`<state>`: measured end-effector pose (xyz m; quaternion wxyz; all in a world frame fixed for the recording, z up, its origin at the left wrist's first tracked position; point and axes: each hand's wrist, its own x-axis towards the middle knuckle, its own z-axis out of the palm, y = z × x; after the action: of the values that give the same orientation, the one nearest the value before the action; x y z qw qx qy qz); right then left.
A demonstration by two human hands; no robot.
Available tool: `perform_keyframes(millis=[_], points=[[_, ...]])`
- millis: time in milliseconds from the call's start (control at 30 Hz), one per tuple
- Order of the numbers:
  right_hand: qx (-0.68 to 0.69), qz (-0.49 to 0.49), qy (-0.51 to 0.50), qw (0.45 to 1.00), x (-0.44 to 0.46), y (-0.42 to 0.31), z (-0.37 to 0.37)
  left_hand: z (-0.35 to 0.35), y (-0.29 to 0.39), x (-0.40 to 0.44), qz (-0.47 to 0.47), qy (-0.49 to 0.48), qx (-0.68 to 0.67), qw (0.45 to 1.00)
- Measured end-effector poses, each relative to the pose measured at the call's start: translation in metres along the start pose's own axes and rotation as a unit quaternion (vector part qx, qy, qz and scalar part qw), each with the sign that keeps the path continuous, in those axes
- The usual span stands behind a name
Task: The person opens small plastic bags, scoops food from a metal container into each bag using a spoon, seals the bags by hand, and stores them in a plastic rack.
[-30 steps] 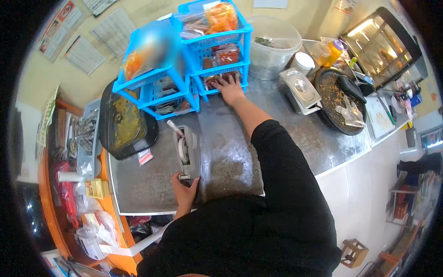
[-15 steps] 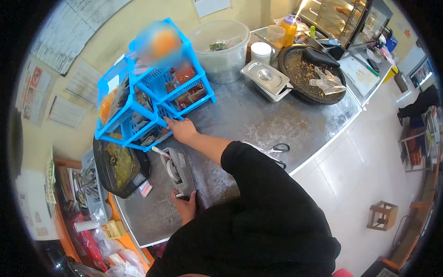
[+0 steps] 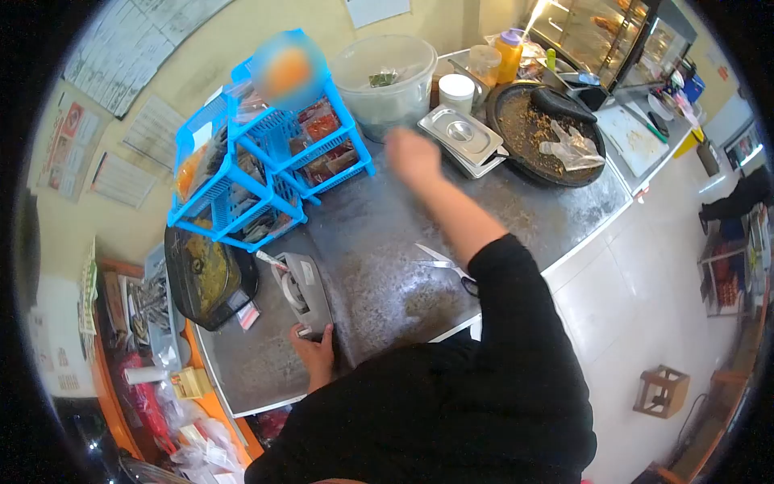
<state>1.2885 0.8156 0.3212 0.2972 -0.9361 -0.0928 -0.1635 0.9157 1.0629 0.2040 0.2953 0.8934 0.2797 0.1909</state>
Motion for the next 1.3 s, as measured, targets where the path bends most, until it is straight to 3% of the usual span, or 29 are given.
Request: perform_keyframes(millis=[100,200,333,500,600,667,733,767,867,1000,1067,1100,1133,1167,1200,1267,1300], points=[[-0.143,0.006,0.026,0.989,0.036,0.082,-0.027,0.007,0.006,-0.008,0.064,0.057,-0.007,0.996],[-0.245,0.077,-0.081,0.963,0.043,0.111,-0.052,0.019,0.017,-0.014,0.018,0.085,-0.023,0.996],[-0.222,0.092,-0.225,0.944,0.055,0.119,-0.062,0.026,0.03,-0.015,-0.079,0.083,-0.089,0.989],[-0.149,0.046,-0.266,0.951,0.069,0.142,-0.054,0.036,0.027,-0.019,-0.115,0.11,-0.108,0.981],[-0.101,0.002,-0.32,0.942,0.055,0.101,-0.084,0.04,0.047,-0.024,-0.109,0.143,-0.126,0.976],[-0.08,-0.021,-0.345,0.935,0.021,0.074,-0.079,0.044,0.054,-0.026,-0.124,0.153,-0.112,0.974],[-0.102,-0.104,-0.403,0.904,-0.015,0.064,-0.054,0.048,0.058,-0.027,-0.138,0.165,-0.112,0.97],[-0.11,-0.078,-0.434,0.891,-0.032,0.056,-0.048,0.05,0.057,-0.027,-0.146,0.171,-0.118,0.967],[-0.104,-0.061,-0.422,0.898,-0.07,0.077,-0.014,0.047,0.073,-0.025,-0.175,0.176,-0.132,0.96],[-0.076,-0.008,-0.407,0.91,-0.085,0.098,-0.021,0.05,0.078,-0.023,-0.185,0.19,-0.105,0.958],[0.05,0.061,-0.295,0.952,-0.096,0.121,-0.03,0.06,0.059,-0.025,-0.16,0.202,-0.11,0.96],[0.146,0.085,-0.153,0.974,-0.102,0.136,-0.025,0.06,0.052,-0.024,-0.147,0.214,-0.111,0.959],[0.242,0.107,-0.014,0.964,-0.108,0.146,-0.02,0.057,0.054,-0.022,-0.161,0.206,-0.114,0.958],[0.383,0.322,-0.047,0.865,-0.101,0.133,-0.048,0.056,0.061,-0.02,-0.178,0.206,-0.116,0.955],[0.431,0.34,-0.141,0.824,-0.091,0.153,-0.062,0.051,0.065,-0.019,-0.199,0.213,-0.114,0.95],[0.57,0.347,-0.052,0.743,-0.085,0.179,-0.05,0.052,0.042,-0.017,-0.144,0.226,-0.138,0.954],[0.652,0.371,-0.027,0.66,-0.081,0.188,-0.046,0.049,0.037,-0.015,-0.167,0.231,-0.14,0.948]])
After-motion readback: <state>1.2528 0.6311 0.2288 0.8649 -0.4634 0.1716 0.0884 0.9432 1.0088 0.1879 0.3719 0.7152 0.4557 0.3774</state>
